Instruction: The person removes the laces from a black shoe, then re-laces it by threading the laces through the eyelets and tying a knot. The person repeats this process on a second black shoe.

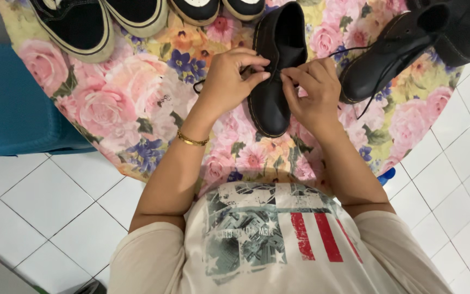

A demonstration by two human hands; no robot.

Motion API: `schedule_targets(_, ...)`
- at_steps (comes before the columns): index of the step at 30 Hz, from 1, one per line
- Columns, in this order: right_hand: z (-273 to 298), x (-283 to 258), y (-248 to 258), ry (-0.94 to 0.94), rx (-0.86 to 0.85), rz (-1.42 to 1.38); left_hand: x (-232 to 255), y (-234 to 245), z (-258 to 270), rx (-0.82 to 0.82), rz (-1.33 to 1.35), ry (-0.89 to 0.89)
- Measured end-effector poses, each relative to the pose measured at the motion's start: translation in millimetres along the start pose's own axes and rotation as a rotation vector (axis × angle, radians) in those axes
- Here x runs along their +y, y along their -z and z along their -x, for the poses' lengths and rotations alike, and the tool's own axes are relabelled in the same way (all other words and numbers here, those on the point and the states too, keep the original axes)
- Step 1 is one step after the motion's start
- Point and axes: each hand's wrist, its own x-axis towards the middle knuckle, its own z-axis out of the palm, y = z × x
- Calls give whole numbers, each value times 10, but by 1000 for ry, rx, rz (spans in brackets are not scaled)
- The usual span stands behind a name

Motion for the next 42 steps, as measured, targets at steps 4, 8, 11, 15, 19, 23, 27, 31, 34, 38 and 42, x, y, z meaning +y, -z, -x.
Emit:
schedule_targets(4,18,17,-7,-16,-23,-4,-37,-27,6,-6,46,12)
schedule_targets(8,49,41,-100,-84,-8,-110,-86,-27,10,-2,25,-18)
schedule_targets(11,88,28,-175,-170,4,-180,-105,-28,10,-9,83,14)
schedule_targets(15,121,-41,-213,-223,23,-168,-107,-40,16,-6,95,26)
schedule_targets(19,90,-64,-162,-222,-1,-128,-140,-40,4,31,76,0)
schedule_targets(23,125,-48,-125,-253,-33,-82,-202,-57,0,22,175,33)
schedule_targets(27,177,-77,-249,-350,45,-190,-224,-66,-10,-17,287,79)
schedule_targets(31,172,-80,-305,-398,95,-260,-235,-56,-28,-32,294,92)
schedule_targets(34,166,-79,-249,-359,7,-137,-272,-34,-16,-33,274,91)
schedule_targets(38,121,-88,-176,-302,-29,-40,-322,-4,-41,-77,344,131)
schedule_targets(42,100,-79,-146,-296,-80,24,-316,-6,-34,-83,359,119)
